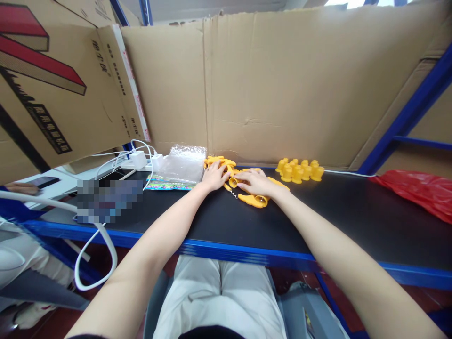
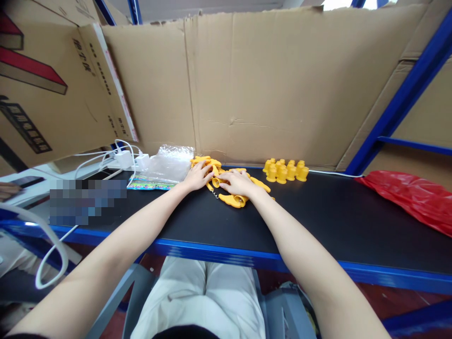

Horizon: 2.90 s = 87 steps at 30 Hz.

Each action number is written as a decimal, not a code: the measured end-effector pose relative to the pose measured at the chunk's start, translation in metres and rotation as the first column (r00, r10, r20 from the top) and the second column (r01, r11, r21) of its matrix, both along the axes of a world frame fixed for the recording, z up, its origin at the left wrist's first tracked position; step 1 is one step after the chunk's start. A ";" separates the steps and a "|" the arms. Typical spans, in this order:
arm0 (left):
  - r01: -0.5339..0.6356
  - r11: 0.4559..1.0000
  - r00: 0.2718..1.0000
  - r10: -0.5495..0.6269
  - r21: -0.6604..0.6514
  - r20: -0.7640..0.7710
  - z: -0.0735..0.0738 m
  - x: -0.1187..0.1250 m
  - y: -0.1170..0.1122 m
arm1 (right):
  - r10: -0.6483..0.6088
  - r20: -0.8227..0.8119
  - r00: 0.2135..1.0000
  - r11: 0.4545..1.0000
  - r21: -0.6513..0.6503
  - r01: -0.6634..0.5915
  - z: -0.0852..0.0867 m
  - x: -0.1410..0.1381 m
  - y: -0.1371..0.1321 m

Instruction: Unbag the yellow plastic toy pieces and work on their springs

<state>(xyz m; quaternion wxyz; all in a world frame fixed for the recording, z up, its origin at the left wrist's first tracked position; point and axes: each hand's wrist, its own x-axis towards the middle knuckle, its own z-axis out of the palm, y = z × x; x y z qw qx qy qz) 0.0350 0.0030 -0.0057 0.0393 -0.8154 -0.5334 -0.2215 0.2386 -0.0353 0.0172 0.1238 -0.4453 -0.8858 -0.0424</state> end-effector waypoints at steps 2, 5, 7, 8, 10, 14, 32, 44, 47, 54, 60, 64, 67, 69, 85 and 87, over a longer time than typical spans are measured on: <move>0.011 0.999 0.999 -0.012 -0.044 -0.033 0.002 0.001 -0.003 | 0.009 0.005 1.000 1.000 -0.018 -0.009 0.001 -0.002 -0.001; 0.022 0.994 0.997 -0.030 -0.107 -0.078 0.003 0.002 -0.005 | -0.018 0.008 1.000 0.999 -0.029 0.018 0.003 -0.005 -0.003; 0.022 0.993 0.996 -0.033 -0.115 -0.088 0.003 0.002 -0.005 | -0.042 0.022 0.999 0.999 -0.034 0.043 0.003 -0.007 -0.004; 0.023 0.993 0.995 -0.033 -0.112 -0.091 0.002 0.002 -0.005 | -0.050 0.028 0.998 0.998 -0.034 0.051 0.003 -0.008 -0.004; 0.024 0.994 0.995 -0.034 -0.106 -0.091 0.001 0.002 -0.004 | -0.056 0.039 0.998 0.998 -0.025 0.057 0.003 -0.009 -0.004; 0.025 0.995 0.996 -0.033 -0.098 -0.077 0.000 0.002 -0.003 | -0.033 0.068 0.997 0.999 -0.005 0.033 0.003 -0.011 -0.005; 0.140 0.986 0.990 -0.139 0.095 -0.012 0.005 0.009 -0.009 | 0.126 -0.368 0.921 0.962 0.274 -0.022 0.015 0.003 -0.001; 0.211 0.929 0.956 -0.261 0.305 0.133 0.024 0.008 -0.018 | 0.426 -0.348 0.835 0.890 0.327 -0.317 0.023 -0.011 -0.012; 0.116 0.950 0.979 -0.158 0.290 0.125 0.024 0.006 -0.016 | 0.422 -0.323 0.847 0.893 0.312 -0.325 0.022 -0.010 -0.012; -0.066 0.979 0.997 0.056 0.194 0.055 0.021 0.001 -0.009 | 0.367 -0.277 0.888 0.919 0.258 -0.299 0.013 -0.009 -0.009; -0.101 0.966 0.993 0.084 0.239 0.080 0.028 -0.001 -0.013 | 0.360 -0.304 0.882 0.920 0.273 -0.281 0.018 -0.014 -0.017; -0.095 0.945 0.987 0.050 0.314 0.149 0.031 -0.001 -0.015 | 0.375 -0.326 0.868 0.903 0.340 -0.262 0.024 -0.014 -0.019; -0.079 0.927 0.982 0.009 0.366 0.190 0.029 0.002 -0.014 | 0.403 -0.342 0.849 0.874 0.420 -0.245 0.026 -0.010 -0.017; -0.068 0.922 0.982 -0.006 0.381 0.189 0.027 0.003 -0.014 | 0.407 -0.352 0.843 0.862 0.452 -0.227 0.028 -0.007 -0.016; 0.017 0.966 0.992 -0.050 0.260 0.120 0.028 0.012 -0.024 | -0.002 -0.131 0.991 0.978 0.208 0.029 0.023 0.002 -0.007; 0.000 0.967 0.994 -0.027 0.254 0.106 0.028 0.011 -0.024 | -0.018 -0.120 0.993 0.974 0.222 0.045 0.023 0.003 -0.007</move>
